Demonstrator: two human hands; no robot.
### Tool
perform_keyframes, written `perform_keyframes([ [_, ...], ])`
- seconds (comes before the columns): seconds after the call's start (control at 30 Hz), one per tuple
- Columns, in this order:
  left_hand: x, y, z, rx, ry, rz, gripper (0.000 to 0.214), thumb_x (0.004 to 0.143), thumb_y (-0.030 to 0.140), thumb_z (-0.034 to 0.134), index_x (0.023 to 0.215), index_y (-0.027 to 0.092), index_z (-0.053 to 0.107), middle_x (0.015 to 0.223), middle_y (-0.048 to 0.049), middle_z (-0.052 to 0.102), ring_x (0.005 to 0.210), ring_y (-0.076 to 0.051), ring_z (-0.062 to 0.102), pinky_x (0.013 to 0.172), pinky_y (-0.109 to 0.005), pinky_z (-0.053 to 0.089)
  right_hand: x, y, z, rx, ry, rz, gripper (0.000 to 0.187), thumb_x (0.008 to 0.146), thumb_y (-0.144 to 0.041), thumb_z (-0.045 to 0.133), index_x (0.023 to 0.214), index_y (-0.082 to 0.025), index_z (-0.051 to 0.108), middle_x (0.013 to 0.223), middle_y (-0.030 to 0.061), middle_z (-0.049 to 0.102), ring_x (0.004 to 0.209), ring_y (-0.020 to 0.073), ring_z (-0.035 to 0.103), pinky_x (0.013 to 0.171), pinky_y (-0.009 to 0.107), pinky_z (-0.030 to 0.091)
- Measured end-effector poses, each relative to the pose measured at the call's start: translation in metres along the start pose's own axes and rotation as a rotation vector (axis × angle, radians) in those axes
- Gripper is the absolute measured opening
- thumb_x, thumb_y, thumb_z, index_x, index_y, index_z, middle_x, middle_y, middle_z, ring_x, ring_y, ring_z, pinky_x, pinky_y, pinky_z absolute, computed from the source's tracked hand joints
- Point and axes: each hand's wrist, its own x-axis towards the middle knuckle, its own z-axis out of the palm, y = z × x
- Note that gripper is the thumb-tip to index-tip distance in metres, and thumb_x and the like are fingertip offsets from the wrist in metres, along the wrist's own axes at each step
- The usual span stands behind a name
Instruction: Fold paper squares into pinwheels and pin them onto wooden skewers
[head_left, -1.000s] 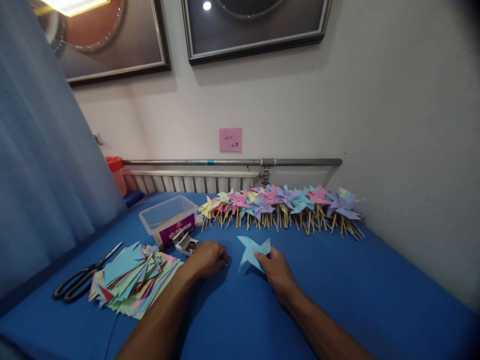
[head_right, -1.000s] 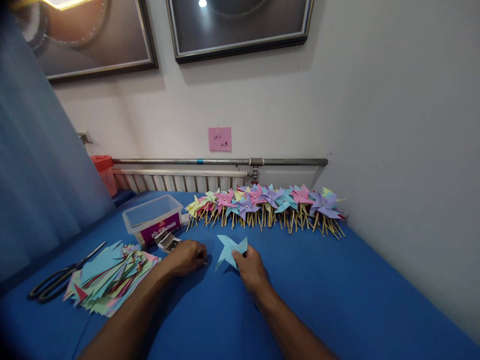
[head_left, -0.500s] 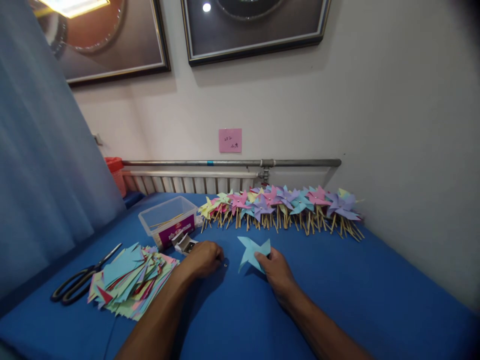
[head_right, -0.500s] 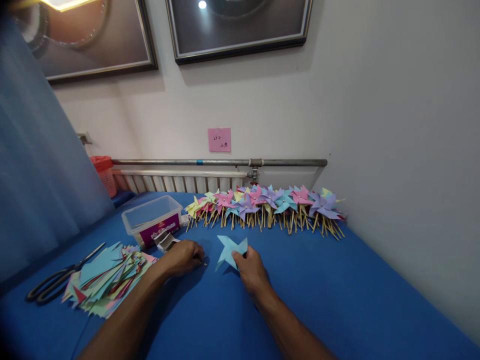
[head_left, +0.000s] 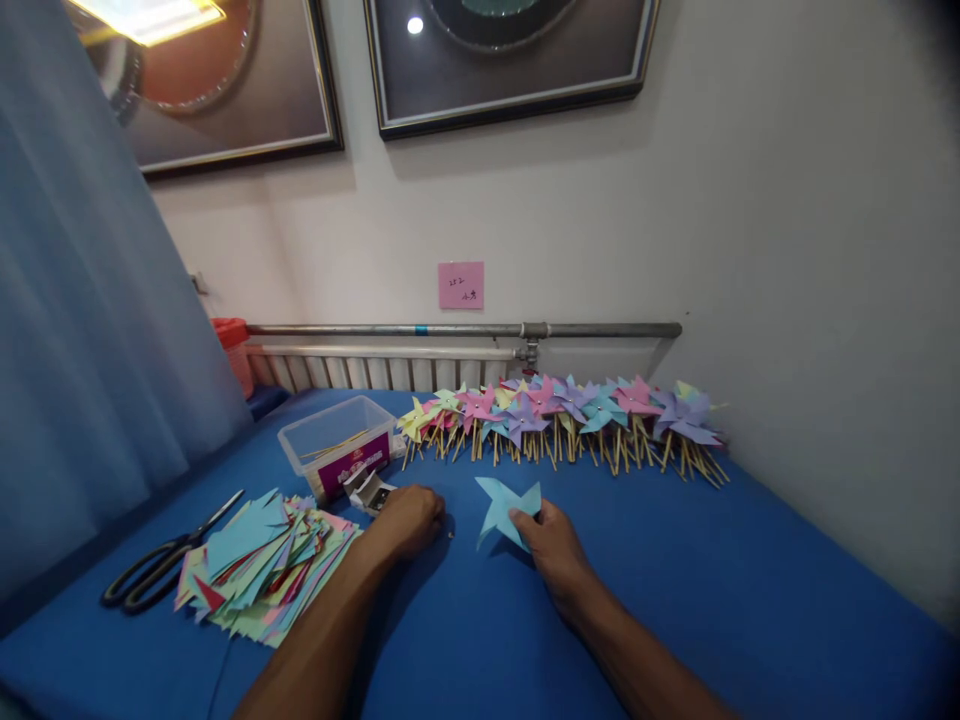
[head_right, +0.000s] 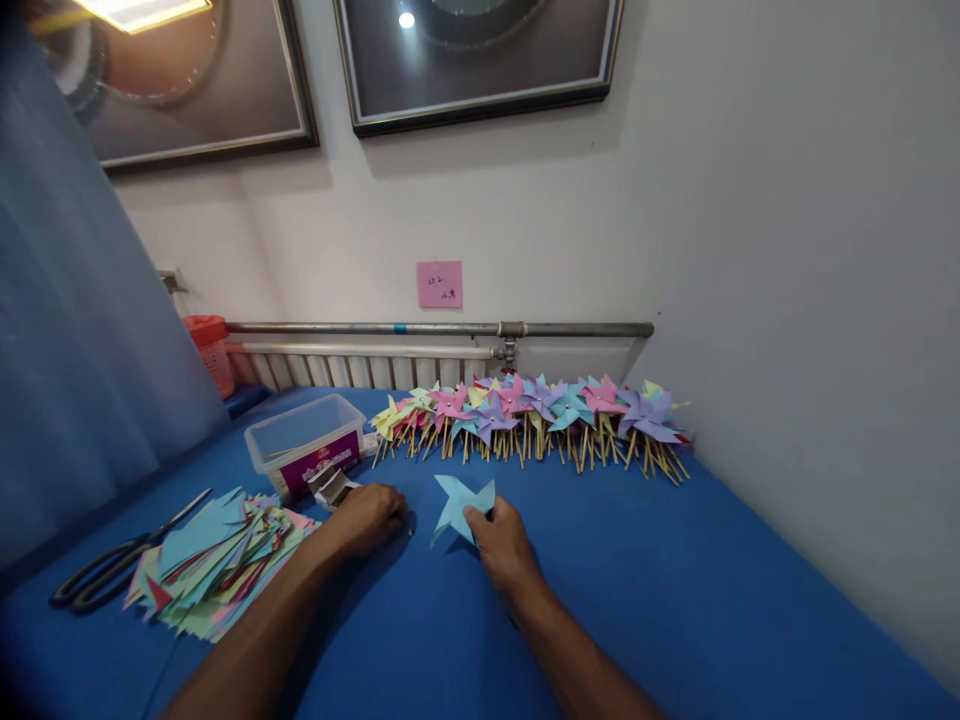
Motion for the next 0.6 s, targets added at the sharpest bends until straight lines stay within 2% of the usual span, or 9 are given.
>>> perform_keyframes([
  [0.13, 0.0005, -0.0003, 0.0009, 0.020, 0.020, -0.006, 0.023, 0.081, 0.021, 0.053, 0.094, 0.020, 0.072, 0.103, -0.0123, 0.073, 0.099, -0.028, 0.067, 0.082, -0.035, 0.048, -0.0026, -0.0018, -0.0001, -0.009, 0.017, 0.005, 0.030, 0.073, -0.044, 0.061, 0.083, -0.017, 0.068, 0.071, 0.0034, 0.069, 0.063, 0.0189, 0.059, 0.058, 0.027, 0.046],
  [0.4, -0.0022, 0.0001, -0.0019, 0.058, -0.024, -0.070, 0.025, 0.087, 0.022, 0.048, 0.096, 0.015, 0.070, 0.101, -0.0170, 0.072, 0.095, -0.030, 0.068, 0.078, -0.036, 0.047, -0.0017, -0.0022, 0.0013, 0.080, 0.011, 0.014, 0.031, 0.072, -0.043, 0.064, 0.088, -0.017, 0.069, 0.077, 0.0046, 0.072, 0.065, 0.0201, 0.061, 0.060, 0.028, 0.047],
  [0.5, -0.0016, -0.0020, -0.0011, -0.041, 0.040, -0.072, 0.023, 0.087, 0.022, 0.048, 0.093, 0.015, 0.069, 0.099, -0.0156, 0.071, 0.093, -0.028, 0.066, 0.078, -0.034, 0.045, -0.0011, -0.0009, 0.0013, 0.121, 0.021, 0.013, 0.032, 0.071, -0.044, 0.066, 0.088, -0.016, 0.069, 0.078, 0.0057, 0.073, 0.067, 0.0210, 0.062, 0.061, 0.029, 0.048],
  [0.6, -0.0008, 0.0021, -0.0009, -0.328, 0.129, -0.016, 0.016, 0.085, 0.023, 0.051, 0.086, 0.017, 0.066, 0.088, -0.0087, 0.069, 0.085, -0.022, 0.062, 0.073, -0.030, 0.042, 0.0000, 0.0014, 0.0014, 0.145, 0.014, 0.011, 0.034, 0.071, -0.045, 0.068, 0.089, -0.015, 0.069, 0.078, 0.0053, 0.074, 0.066, 0.0205, 0.062, 0.061, 0.029, 0.049],
])
